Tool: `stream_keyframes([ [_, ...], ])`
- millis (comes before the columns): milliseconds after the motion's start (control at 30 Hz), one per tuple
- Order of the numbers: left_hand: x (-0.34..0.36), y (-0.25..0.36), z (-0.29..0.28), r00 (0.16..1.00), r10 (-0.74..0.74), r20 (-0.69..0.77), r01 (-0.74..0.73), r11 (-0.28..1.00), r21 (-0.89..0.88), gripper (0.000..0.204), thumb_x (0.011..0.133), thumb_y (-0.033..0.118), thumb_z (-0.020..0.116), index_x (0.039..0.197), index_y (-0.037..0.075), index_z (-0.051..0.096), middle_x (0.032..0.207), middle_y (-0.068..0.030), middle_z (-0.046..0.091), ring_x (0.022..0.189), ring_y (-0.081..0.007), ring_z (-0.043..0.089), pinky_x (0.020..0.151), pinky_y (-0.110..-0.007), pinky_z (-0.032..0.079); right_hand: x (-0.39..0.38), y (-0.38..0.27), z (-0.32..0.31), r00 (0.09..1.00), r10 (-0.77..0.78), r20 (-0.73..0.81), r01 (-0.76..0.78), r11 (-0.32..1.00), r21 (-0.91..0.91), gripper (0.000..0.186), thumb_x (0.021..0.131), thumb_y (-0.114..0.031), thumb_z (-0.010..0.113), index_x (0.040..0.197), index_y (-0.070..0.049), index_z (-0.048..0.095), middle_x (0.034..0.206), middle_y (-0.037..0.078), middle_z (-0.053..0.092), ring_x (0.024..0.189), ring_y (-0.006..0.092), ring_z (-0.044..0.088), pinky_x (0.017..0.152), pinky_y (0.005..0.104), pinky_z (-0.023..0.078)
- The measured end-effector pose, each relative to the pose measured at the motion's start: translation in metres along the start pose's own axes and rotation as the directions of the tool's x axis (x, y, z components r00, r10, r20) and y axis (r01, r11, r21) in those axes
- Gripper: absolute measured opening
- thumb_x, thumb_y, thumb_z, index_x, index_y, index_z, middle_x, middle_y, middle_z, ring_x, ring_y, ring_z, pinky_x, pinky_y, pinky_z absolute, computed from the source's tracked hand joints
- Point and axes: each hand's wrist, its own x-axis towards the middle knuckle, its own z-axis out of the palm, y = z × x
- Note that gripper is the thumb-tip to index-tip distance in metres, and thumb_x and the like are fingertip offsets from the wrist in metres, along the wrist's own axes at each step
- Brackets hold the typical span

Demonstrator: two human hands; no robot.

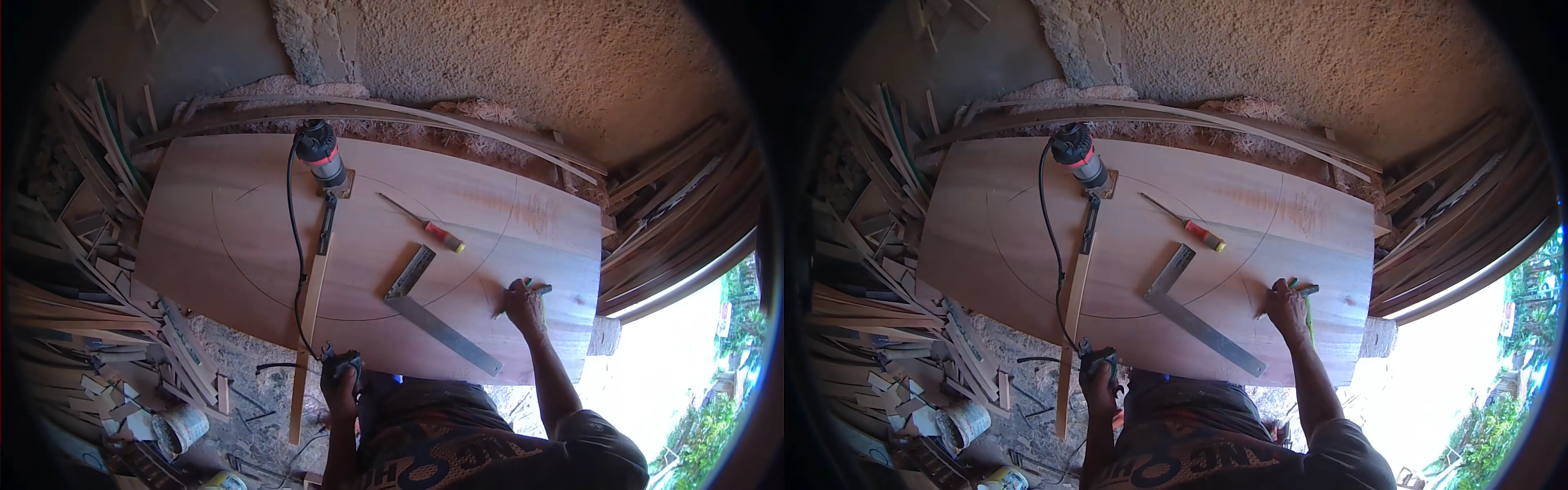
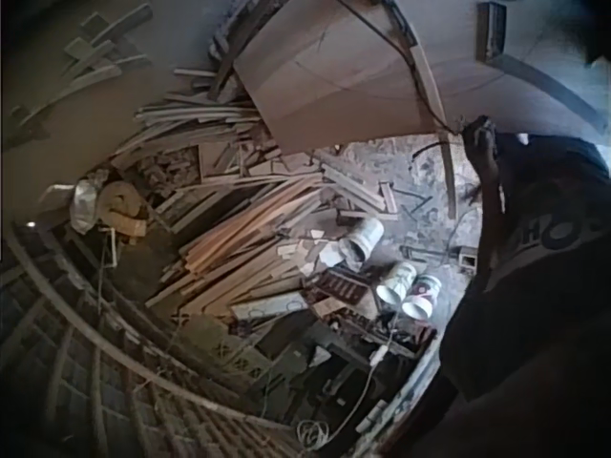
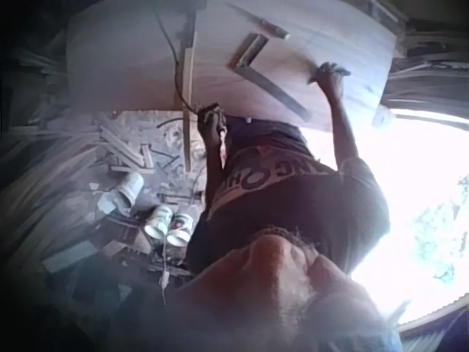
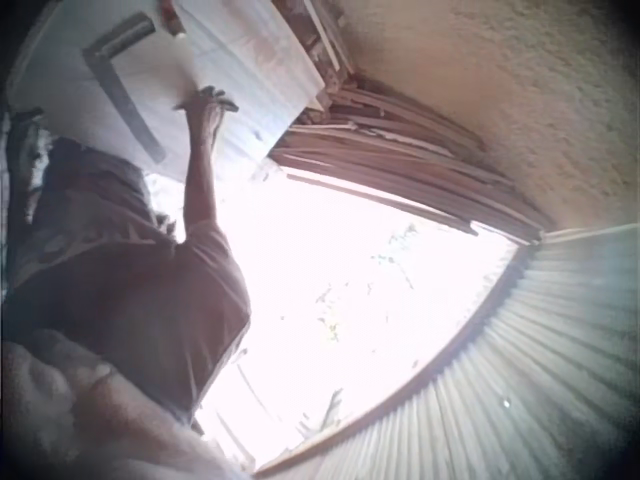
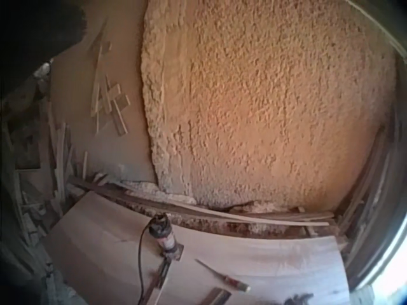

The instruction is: The person uses a wood router to cut a board. They measure and mark the wood with a tape measure and pencil, handle items from a container, drill a hole, and use a hammer to attach a wooden guide strip.

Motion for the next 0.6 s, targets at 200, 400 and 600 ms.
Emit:
stream_keyframes([
  [200, 0.020, 0.001, 0.028, 0.994, -0.014, 0.109, -0.002, 0.989, 0.145, 0.031, 0.090, 0.022, 0.068, 0.116, 0.005, 0.063, 0.088, -0.0032, 0.066, 0.062, -0.0052, 0.053, 0.051, -0.022, 0.041, 0.001, -0.024, 0.022, 0.991, 0.080, -0.109, -0.076, 0.996, 0.042, 0.025, 0.082, -0.004, 0.062, 0.106, -0.005, 0.054, 0.107, 0.023, 0.057, 0.098, 0.0462, 0.059, 0.078, 0.0539, 0.049],
  [400, 0.064, -0.038, 0.059, 0.982, 0.134, 0.130, -0.174, 0.907, 0.383, 0.037, 0.087, 0.027, 0.075, 0.112, 0.002, 0.063, 0.090, -0.0064, 0.063, 0.082, -0.0183, 0.062, 0.075, -0.035, 0.052, 0.028, -0.045, 0.035, 0.935, 0.017, -0.353, 0.065, 0.974, 0.219, 0.044, 0.075, 0.008, 0.053, 0.117, -0.005, 0.058, 0.108, 0.024, 0.057, 0.102, 0.0439, 0.057, 0.084, 0.0538, 0.047],
  [600, 0.098, -0.042, 0.104, 0.968, 0.179, 0.178, -0.252, 0.728, 0.638, 0.038, 0.082, 0.027, 0.079, 0.105, 0.003, 0.060, 0.105, -0.0175, 0.059, 0.095, -0.0346, 0.062, 0.084, -0.045, 0.050, 0.089, -0.087, 0.024, 0.851, -0.395, -0.346, 0.481, 0.850, 0.214, 0.043, 0.080, 0.001, 0.053, 0.119, -0.009, 0.067, 0.103, 0.019, 0.067, 0.103, 0.0374, 0.061, 0.090, 0.0444, 0.048],
])
